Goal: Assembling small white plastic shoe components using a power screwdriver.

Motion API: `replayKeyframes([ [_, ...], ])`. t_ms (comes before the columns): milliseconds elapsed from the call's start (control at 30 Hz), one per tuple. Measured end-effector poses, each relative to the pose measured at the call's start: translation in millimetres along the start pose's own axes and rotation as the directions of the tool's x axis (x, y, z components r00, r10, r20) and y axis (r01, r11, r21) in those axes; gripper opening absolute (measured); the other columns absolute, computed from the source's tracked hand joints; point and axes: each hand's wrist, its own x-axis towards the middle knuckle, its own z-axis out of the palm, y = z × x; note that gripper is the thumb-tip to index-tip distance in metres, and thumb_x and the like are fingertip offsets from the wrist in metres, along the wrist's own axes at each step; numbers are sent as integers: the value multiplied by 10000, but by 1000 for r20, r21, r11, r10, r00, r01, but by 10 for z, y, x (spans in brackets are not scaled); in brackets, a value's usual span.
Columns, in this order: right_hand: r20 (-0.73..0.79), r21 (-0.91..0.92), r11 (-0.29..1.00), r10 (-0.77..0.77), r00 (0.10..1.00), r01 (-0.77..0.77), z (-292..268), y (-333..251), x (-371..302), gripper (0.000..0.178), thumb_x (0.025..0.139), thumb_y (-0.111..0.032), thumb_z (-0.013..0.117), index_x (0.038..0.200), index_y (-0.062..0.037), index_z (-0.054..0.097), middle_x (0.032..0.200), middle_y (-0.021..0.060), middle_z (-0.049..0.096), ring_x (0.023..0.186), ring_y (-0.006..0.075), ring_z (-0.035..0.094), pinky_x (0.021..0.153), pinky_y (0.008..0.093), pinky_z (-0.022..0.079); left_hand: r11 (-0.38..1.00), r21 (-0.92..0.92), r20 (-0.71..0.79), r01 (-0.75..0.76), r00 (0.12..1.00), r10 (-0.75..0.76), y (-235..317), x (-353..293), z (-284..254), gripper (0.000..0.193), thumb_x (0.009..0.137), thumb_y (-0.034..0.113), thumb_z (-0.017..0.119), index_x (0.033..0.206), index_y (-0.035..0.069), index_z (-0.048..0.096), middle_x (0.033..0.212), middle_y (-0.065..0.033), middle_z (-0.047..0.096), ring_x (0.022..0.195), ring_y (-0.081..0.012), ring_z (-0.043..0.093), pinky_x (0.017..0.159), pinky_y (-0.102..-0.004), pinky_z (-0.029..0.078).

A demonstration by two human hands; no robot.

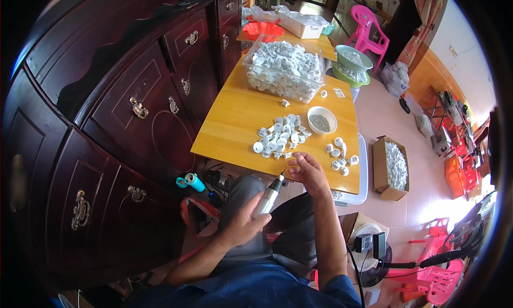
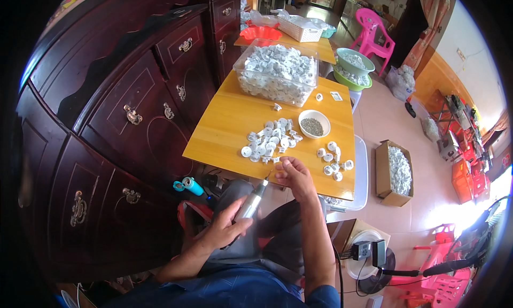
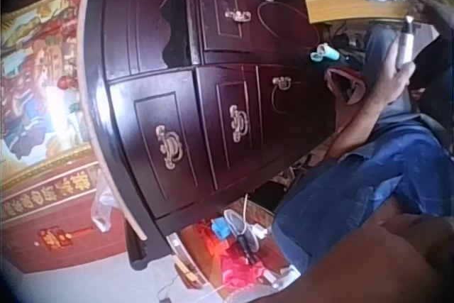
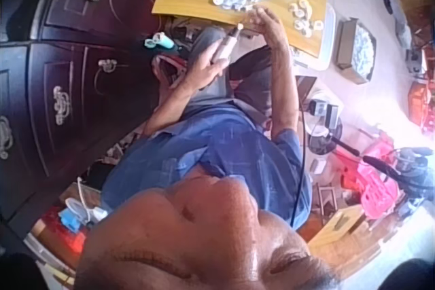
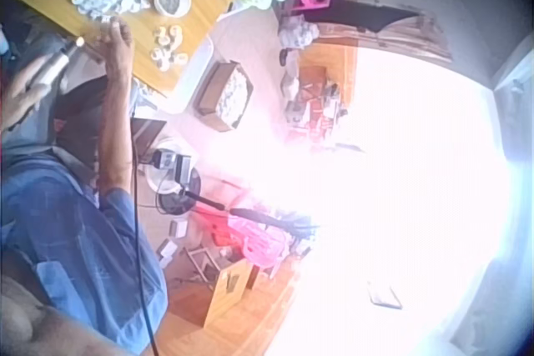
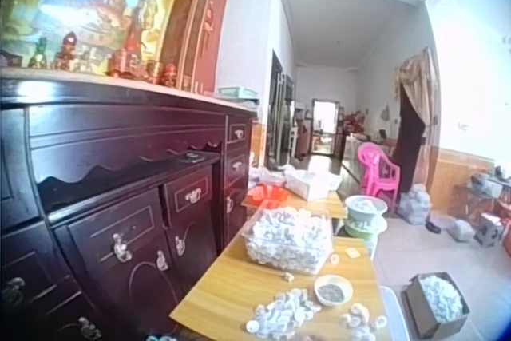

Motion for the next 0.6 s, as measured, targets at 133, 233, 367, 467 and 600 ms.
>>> replayKeyframes([
  [133, -158, -428, 904, -80, 984, 4, -17, -84, 229, 390, 945, -366, 653, 1104, -13, 604, 872, 82, 678, 668, 138, 663, 609, 275, 559, 999, 5, -39, -53, 998, 54, -114, 30, -29, 600, 945, 154, 605, 1478, 17, 366, 929, -30, 583, 674, -71, 546, 604, -247, 476],
  [233, -192, -690, 720, -81, 978, -76, 124, -189, 358, 385, 920, -356, 663, 1040, 8, 624, 742, 87, 678, 597, 136, 658, 527, 280, 543, 998, -4, -47, -58, 997, 57, -94, 30, -42, 601, 944, 160, 608, 1476, 15, 368, 940, -37, 588, 683, -77, 553, 609, -250, 480],
  [367, -204, -753, 651, -92, 975, -96, 137, -178, 445, 348, 885, -304, 692, 1012, 16, 643, 641, 74, 651, 550, 130, 643, 495, 274, 530, 999, 7, -44, -47, 998, 47, -52, 25, -50, 605, 943, 156, 607, 1478, 13, 364, 947, -37, 586, 683, -72, 549, 608, -244, 476],
  [467, -138, -704, 705, -25, 990, -81, 12, -137, 473, 291, 911, -253, 686, 1026, 9, 631, 704, 54, 644, 545, 120, 610, 478, 260, 505, 999, 0, -37, -33, 999, 33, -31, 28, -29, 609, 944, 158, 605, 1480, 11, 358, 933, -31, 585, 677, -67, 543, 602, -240, 472],
  [600, -33, -476, 880, -1, 999, -15, -28, -70, 328, 206, 928, -155, 647, 1082, -18, 631, 815, 55, 654, 644, 110, 636, 573, 242, 537, 1000, -12, -30, -8, 1000, 8, -50, 13, -71, 622, 942, 166, 608, 1485, 9, 348, 876, -16, 585, 644, -62, 531, 579, -237, 465],
])
